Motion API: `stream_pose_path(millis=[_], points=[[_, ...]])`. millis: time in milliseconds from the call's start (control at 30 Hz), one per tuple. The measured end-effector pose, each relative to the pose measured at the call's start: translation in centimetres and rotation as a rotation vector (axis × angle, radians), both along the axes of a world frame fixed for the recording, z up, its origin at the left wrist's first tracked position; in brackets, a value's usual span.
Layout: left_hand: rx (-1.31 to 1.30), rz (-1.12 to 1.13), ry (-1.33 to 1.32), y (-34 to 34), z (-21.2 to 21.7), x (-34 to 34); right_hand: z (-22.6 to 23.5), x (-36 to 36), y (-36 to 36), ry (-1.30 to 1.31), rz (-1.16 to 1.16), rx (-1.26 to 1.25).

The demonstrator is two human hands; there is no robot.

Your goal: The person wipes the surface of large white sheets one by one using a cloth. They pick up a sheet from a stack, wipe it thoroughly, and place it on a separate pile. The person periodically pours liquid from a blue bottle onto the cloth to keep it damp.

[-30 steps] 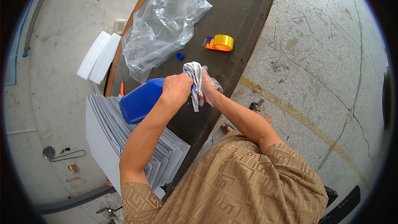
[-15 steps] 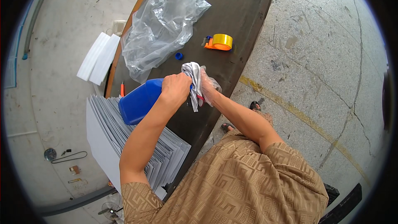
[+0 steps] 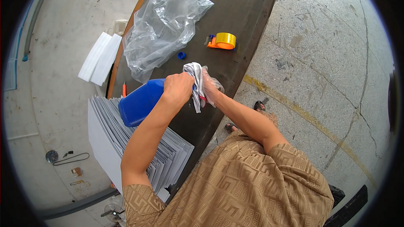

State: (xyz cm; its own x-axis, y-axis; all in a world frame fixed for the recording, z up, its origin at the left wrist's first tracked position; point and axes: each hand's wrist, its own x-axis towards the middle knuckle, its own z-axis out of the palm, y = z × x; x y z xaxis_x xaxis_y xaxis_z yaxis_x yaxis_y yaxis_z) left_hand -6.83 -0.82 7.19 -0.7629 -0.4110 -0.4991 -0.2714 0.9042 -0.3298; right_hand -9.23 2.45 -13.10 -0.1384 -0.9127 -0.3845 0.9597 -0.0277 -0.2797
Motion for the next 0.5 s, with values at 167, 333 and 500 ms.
stream_pose_path(millis=[167, 333, 500], points=[[0.002, 0.009, -0.020, -0.13, -0.04, 0.08, 1.07, -0.16, 0.67, 0.007, -0.012, -0.031], [0.029, 0.032, -0.016, -0.33, 0.21, 0.20, 1.13, -0.09, 0.68, 0.001, -0.008, -0.034], [-0.017, 0.047, -0.042, -0.65, 0.18, 0.20, 0.62, -0.08, 0.38, -0.002, 0.008, -0.048]])
